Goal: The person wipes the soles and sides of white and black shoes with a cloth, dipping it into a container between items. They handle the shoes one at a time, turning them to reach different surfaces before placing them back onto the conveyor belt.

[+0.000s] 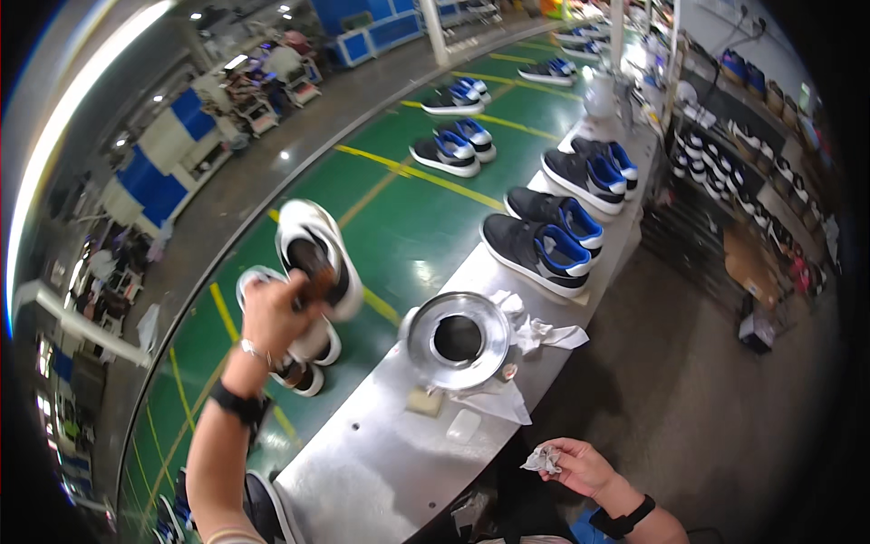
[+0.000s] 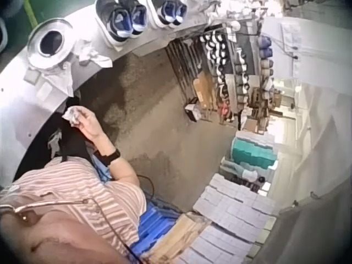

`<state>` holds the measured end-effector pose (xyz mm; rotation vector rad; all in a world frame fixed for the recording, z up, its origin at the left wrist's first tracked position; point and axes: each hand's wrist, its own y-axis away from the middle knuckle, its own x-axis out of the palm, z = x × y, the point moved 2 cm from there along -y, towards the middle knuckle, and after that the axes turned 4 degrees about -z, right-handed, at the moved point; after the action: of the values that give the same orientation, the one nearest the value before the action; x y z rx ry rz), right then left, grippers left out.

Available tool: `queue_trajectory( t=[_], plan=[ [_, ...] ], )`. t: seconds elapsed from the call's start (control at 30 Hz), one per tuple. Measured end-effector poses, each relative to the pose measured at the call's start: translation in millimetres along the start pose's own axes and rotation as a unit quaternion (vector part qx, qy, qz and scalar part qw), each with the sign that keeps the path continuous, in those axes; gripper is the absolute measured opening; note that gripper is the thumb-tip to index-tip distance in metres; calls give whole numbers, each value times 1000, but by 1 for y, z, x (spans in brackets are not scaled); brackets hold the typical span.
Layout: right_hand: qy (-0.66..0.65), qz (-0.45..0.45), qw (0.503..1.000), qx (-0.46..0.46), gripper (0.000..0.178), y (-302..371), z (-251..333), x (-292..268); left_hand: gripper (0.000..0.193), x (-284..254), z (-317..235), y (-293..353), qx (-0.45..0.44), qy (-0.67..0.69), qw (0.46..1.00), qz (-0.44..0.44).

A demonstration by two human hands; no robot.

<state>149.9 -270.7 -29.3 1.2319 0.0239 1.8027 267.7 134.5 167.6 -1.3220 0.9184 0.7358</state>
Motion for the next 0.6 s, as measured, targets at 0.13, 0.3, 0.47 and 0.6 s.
queue_trajectory(
  t=[0.13, 0.3, 0.47, 0.6],
  plan=[
    [6, -97, 995, -17, 27, -11, 26, -7, 36, 96, 67, -99, -85, -131, 986, 64],
    [-10, -171, 985, -19, 33, -8, 34, -13, 54, 237, 104, -101, -189, -82, 943, 260],
    [82, -300, 949, -51, 16, -20, 7, -72, 69, 233, 81, -79, -149, -48, 965, 211],
    [70, -326, 938, -96, 14, -32, -6, -111, 51, 164, 98, -14, -14, -21, 995, 96]
  ],
)
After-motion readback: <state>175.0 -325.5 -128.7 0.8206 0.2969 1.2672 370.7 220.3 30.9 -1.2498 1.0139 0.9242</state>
